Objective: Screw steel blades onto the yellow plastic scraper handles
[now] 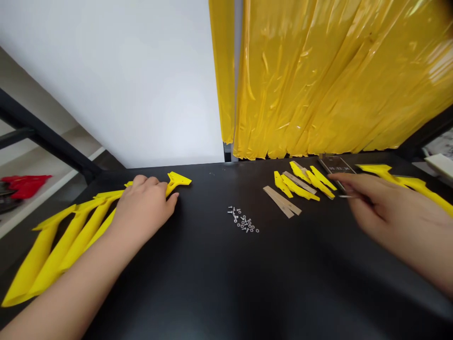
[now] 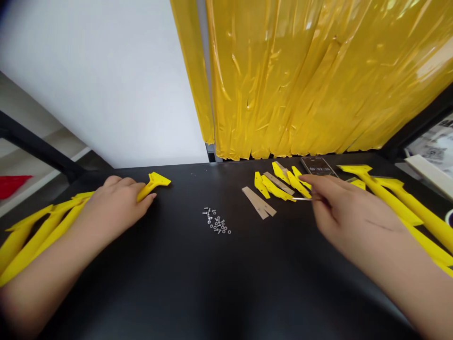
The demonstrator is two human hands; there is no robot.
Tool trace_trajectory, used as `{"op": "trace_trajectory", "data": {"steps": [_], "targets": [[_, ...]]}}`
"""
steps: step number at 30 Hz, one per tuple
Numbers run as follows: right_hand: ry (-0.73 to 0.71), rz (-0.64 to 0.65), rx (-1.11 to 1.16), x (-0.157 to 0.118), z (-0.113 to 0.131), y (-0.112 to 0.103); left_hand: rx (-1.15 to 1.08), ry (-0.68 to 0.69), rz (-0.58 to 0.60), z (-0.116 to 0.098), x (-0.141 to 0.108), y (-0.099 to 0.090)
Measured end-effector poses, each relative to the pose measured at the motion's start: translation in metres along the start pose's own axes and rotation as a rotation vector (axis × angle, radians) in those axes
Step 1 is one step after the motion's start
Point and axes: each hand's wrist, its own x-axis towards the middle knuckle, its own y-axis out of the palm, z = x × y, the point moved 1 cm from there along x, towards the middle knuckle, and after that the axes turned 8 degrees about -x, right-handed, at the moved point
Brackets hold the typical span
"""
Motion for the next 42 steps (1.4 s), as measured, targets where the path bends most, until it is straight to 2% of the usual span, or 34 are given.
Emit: {"op": "trace_trajectory", "data": {"steps": [2, 3, 6, 8, 11, 15, 19, 23, 27, 33, 38, 42], "targets": [[-0.05, 0.049, 0.099, 0.028, 0.026, -0.005, 0.006, 0.001, -0.012, 0.0, 0.0, 0.003], [-0.026, 0.09, 0.116, 0.04, 0.034, -0.003, 0.004, 0.002, -0.017, 0.0, 0.001, 0.004], [-0.008, 0.193, 0.124, 0.067, 0.049, 0.015, -0.016, 0.013, -0.016, 0.002, 0.003, 0.009], [0.003, 0.252, 0.089, 0.073, 0.054, 0.031, -0.037, 0.023, -0.009, 0.003, 0.004, 0.01], [-0.021, 0.302, 0.055, 0.07, 0.059, 0.048, -0.073, 0.043, -0.001, 0.004, 0.004, 0.008], [-0.088, 0.361, 0.027, 0.059, 0.063, 0.058, -0.201, 0.023, -0.051, -0.002, 0.0, -0.001], [-0.119, 0.383, 0.032, 0.054, 0.065, 0.062, -0.366, -0.015, -0.106, -0.011, -0.009, -0.012], [-0.174, 0.423, 0.134, 0.053, 0.065, 0.062, -0.526, 0.003, -0.162, -0.02, -0.017, -0.02], [-0.182, 0.487, 0.197, 0.055, 0.059, 0.059, -0.748, 0.055, -0.167, -0.028, -0.023, -0.022], [-0.193, 0.478, 0.179, 0.057, 0.057, 0.05, -1.05, 0.082, -0.078, -0.039, -0.032, -0.023], [-0.247, 0.411, 0.088, 0.049, 0.067, 0.051, -1.088, 0.067, -0.033, -0.046, -0.035, -0.016], [-0.218, 0.365, 0.039, 0.047, 0.069, 0.055, -1.131, 0.087, 0.044, -0.05, -0.036, -0.012]]}}
